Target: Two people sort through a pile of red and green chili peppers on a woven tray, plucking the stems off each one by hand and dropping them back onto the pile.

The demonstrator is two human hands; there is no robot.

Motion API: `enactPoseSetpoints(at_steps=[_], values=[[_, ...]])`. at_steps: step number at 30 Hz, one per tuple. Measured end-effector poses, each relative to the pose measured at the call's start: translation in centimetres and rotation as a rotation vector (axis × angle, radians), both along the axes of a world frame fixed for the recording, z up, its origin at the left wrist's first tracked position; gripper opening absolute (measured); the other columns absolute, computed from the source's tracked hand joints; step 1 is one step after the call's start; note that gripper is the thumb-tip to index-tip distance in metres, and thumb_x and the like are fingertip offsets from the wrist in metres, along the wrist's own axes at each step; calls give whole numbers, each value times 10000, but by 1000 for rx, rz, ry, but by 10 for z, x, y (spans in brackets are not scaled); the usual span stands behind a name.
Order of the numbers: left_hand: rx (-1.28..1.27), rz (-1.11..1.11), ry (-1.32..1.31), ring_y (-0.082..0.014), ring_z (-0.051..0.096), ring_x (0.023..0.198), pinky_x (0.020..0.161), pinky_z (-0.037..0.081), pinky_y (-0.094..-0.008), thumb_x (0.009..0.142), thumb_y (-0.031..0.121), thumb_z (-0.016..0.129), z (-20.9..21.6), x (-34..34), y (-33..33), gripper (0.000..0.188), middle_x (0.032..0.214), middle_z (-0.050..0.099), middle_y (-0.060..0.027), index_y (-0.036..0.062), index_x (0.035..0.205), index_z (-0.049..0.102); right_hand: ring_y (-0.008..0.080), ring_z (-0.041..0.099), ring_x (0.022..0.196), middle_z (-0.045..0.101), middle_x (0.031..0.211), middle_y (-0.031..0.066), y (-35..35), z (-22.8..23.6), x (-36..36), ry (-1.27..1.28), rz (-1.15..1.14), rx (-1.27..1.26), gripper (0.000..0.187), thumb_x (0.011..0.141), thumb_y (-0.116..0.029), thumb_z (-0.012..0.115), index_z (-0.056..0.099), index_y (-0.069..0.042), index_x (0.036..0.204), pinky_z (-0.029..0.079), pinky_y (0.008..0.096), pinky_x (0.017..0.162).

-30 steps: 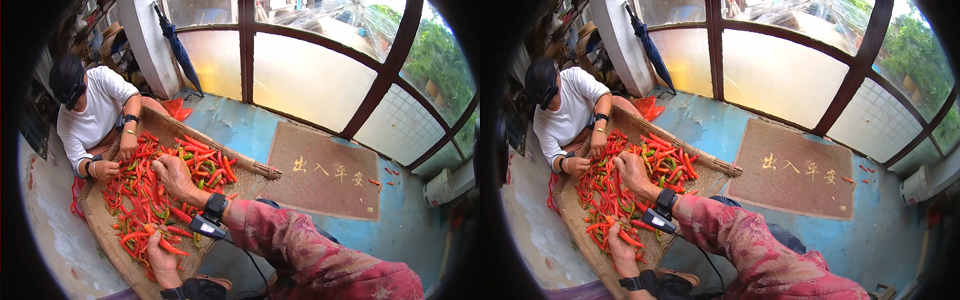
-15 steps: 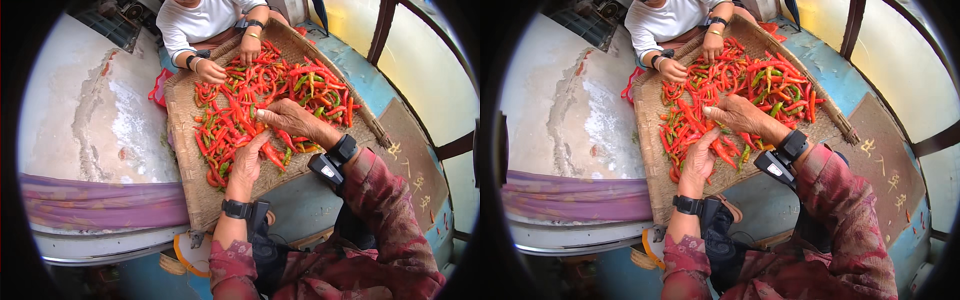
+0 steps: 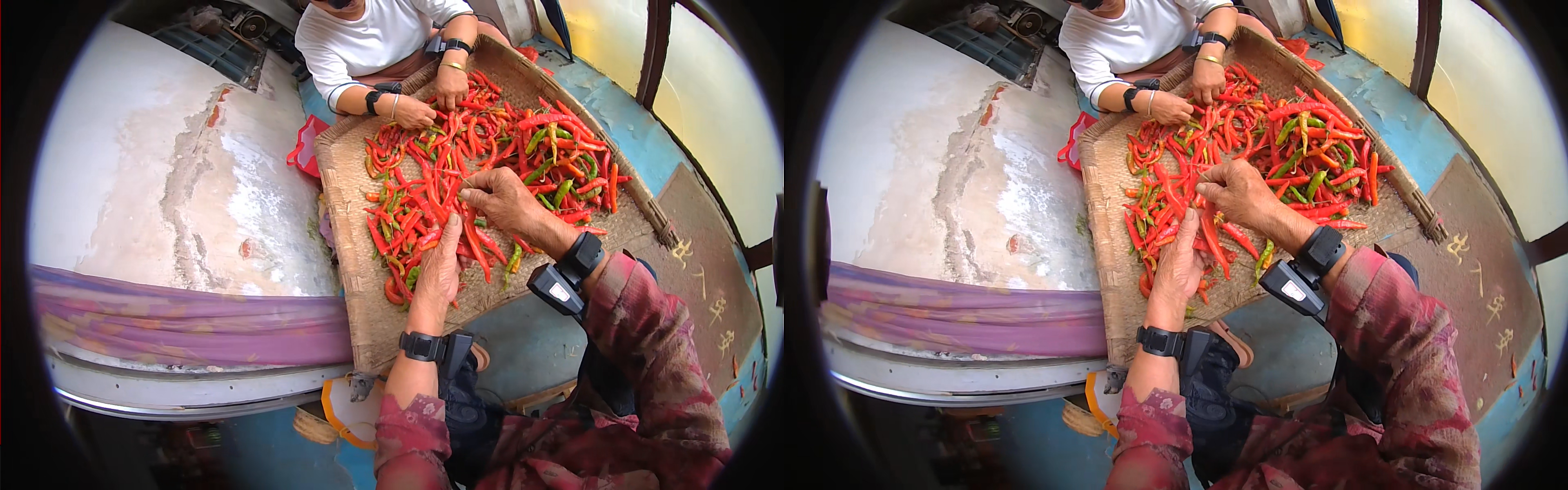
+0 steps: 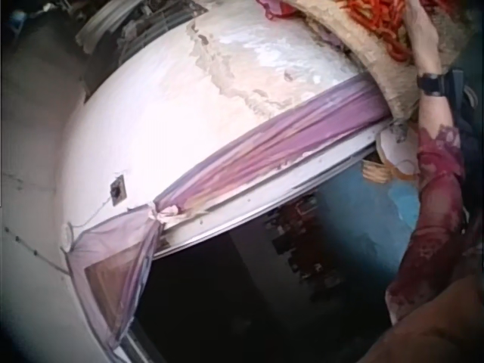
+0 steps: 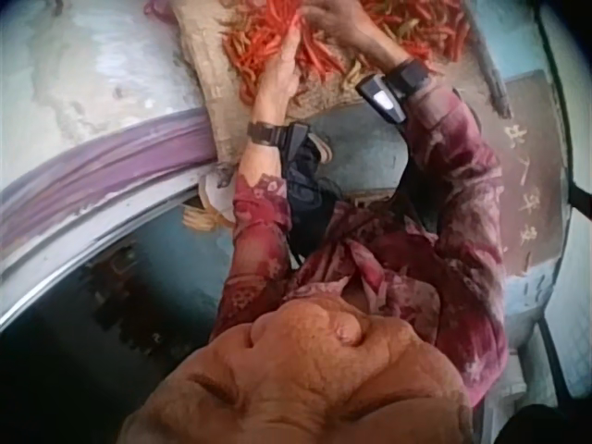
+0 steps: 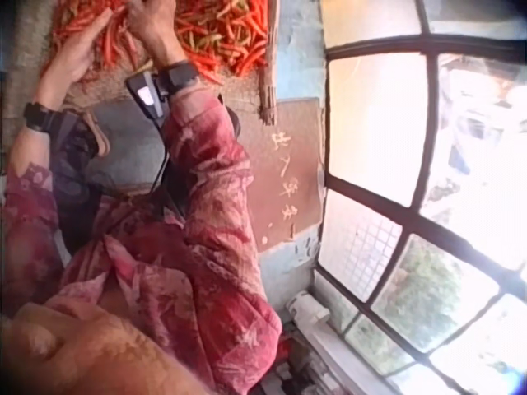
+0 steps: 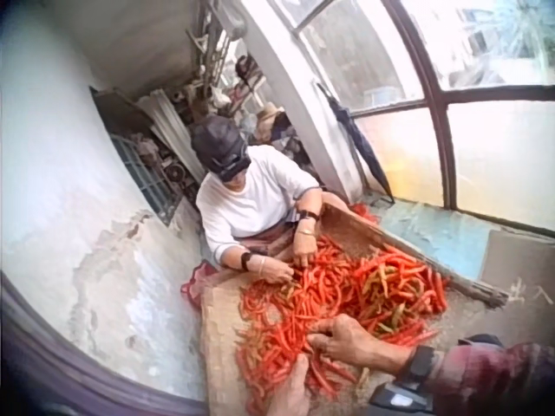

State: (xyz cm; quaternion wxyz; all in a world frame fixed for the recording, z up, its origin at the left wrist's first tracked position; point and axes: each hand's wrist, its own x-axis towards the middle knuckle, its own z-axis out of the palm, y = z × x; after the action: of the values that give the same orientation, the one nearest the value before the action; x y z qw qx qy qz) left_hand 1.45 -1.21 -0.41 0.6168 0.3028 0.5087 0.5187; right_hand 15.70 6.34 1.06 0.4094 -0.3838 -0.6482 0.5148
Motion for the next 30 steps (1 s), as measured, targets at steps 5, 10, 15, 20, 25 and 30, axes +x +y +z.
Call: enactPoseSetpoints(at_steps=[5, 10, 15, 20, 25, 30], values=[[20, 2, 119, -36, 484, 690, 535, 323, -190, 868, 406, 575, 6, -16, -1, 311, 854, 556, 17, 105, 943, 573, 66, 488, 517, 529, 592, 13, 23, -1, 18, 193, -172, -88, 197, 883, -164, 553, 591, 22, 830, 411, 237, 469], [30, 5, 159, -29, 446, 621, 513, 322, -180, 876, 381, 570, 9, -21, -2, 294, 785, 535, 15, 101, 963, 564, 130, 589, 703, 602, 742, 67, 35, -4, 35, -36, -66, 18, 251, 858, -187, 597, 587, 37, 973, 487, 278, 625], [13, -47, 161, -35, 444, 676, 534, 324, -184, 873, 384, 574, 12, -12, 6, 280, 792, 515, 16, 113, 943, 560, 131, 555, 771, 558, 1080, 119, 19, -31, 15, -107, 181, 302, 483, 820, -180, 657, 471, 15, 1222, 486, 267, 654], [14, -84, 93, -97, 517, 805, 639, 426, -234, 862, 237, 605, 2, -14, 8, 231, 850, 547, -2, 81, 1028, 567, 96, 549, 731, 595, 886, 49, 22, -16, 13, -86, 414, -26, 306, 834, -236, 643, 563, -4, 1016, 461, 228, 590], [69, -211, 218, -65, 499, 723, 602, 376, -202, 862, 364, 575, 3, -4, 6, 351, 820, 559, -1, 59, 1036, 571, 59, 514, 579, 570, 691, -11, 17, -12, 12, 116, 378, -288, 217, 886, -247, 575, 588, -31, 871, 427, 198, 492], [93, -236, 246, -102, 522, 826, 729, 398, -239, 867, 323, 569, 1, -9, 2, 336, 841, 573, -18, 26, 1023, 569, 74, 526, 536, 591, 683, 31, 23, -3, 7, 366, -44, -405, 194, 911, -195, 520, 541, -27, 815, 449, 214, 465]])
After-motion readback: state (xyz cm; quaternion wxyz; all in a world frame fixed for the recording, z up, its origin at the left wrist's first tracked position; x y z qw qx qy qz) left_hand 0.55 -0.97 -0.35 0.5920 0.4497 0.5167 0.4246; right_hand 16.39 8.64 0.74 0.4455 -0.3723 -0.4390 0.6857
